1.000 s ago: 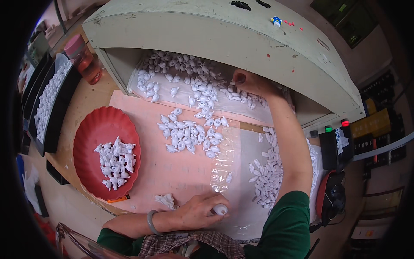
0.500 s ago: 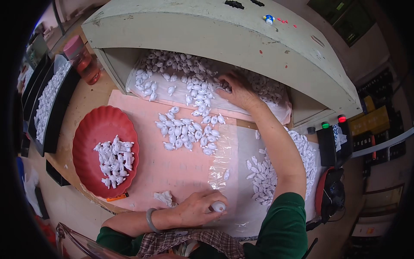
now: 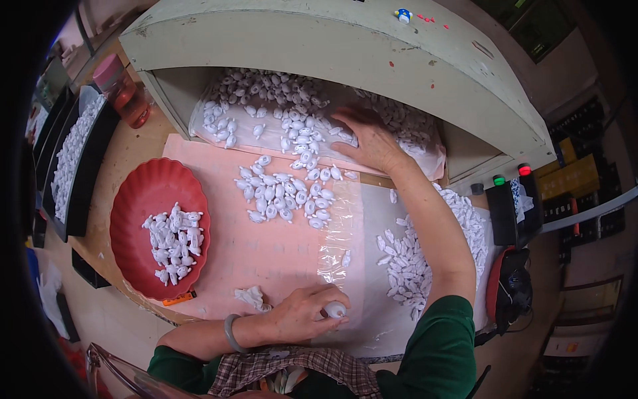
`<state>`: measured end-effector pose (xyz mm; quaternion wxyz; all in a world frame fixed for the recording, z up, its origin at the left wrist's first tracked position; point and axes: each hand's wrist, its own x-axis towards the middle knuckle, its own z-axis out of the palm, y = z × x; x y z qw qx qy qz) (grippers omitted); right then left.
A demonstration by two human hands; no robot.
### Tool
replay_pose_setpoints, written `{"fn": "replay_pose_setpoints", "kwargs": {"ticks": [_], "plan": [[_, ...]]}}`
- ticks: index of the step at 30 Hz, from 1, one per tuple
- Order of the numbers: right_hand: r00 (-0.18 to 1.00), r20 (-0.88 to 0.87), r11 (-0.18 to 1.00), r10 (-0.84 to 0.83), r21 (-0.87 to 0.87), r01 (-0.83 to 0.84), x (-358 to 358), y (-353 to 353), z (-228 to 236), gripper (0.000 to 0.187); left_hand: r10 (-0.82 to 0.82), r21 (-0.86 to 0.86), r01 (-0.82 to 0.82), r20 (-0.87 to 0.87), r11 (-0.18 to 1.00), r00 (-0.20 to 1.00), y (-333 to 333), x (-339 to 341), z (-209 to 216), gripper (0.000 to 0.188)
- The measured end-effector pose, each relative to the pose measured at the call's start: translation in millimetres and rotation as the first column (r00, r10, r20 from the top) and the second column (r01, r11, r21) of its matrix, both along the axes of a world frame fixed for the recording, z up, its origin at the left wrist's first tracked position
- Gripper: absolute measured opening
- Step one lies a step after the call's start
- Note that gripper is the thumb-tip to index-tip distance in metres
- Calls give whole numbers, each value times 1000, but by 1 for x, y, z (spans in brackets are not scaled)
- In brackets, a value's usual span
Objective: Glue small white plastic toy components together at a factory workbench.
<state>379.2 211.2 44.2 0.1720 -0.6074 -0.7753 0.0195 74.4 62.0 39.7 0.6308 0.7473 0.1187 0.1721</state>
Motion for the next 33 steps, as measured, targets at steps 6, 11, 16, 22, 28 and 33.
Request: {"fn": "replay_pose_setpoints", "kwargs": {"ticks": [6, 11, 16, 22, 28, 33], "plan": [[999, -5, 984, -45, -174, 43, -14, 5, 0, 50, 4, 13, -4, 0, 1000, 1000, -2, 0, -1, 24], [989, 116, 994, -93, 73, 85, -13, 11, -10, 40, -18, -23, 18, -25, 1000, 1000, -4, 2, -1, 24], [991, 74, 991, -112, -60, 117, -13, 10, -3, 29, -3, 8, 3, -1, 1000, 1000, -3, 0, -1, 24], [983, -11, 983, -185, -17, 185, 23, -20, -11, 27, -39, 1, 39, -13, 999, 999, -4, 0, 1, 24], [981, 112, 977, -160, 161, 141, 2, -42, -8, 44, -28, 5, 28, -11, 1000, 1000, -5, 0, -1, 24], [971, 59, 971, -231, 75, 226, 18, -25, -13, 49, -50, 25, 50, -12, 998, 999, -4, 1, 2, 24]]}}
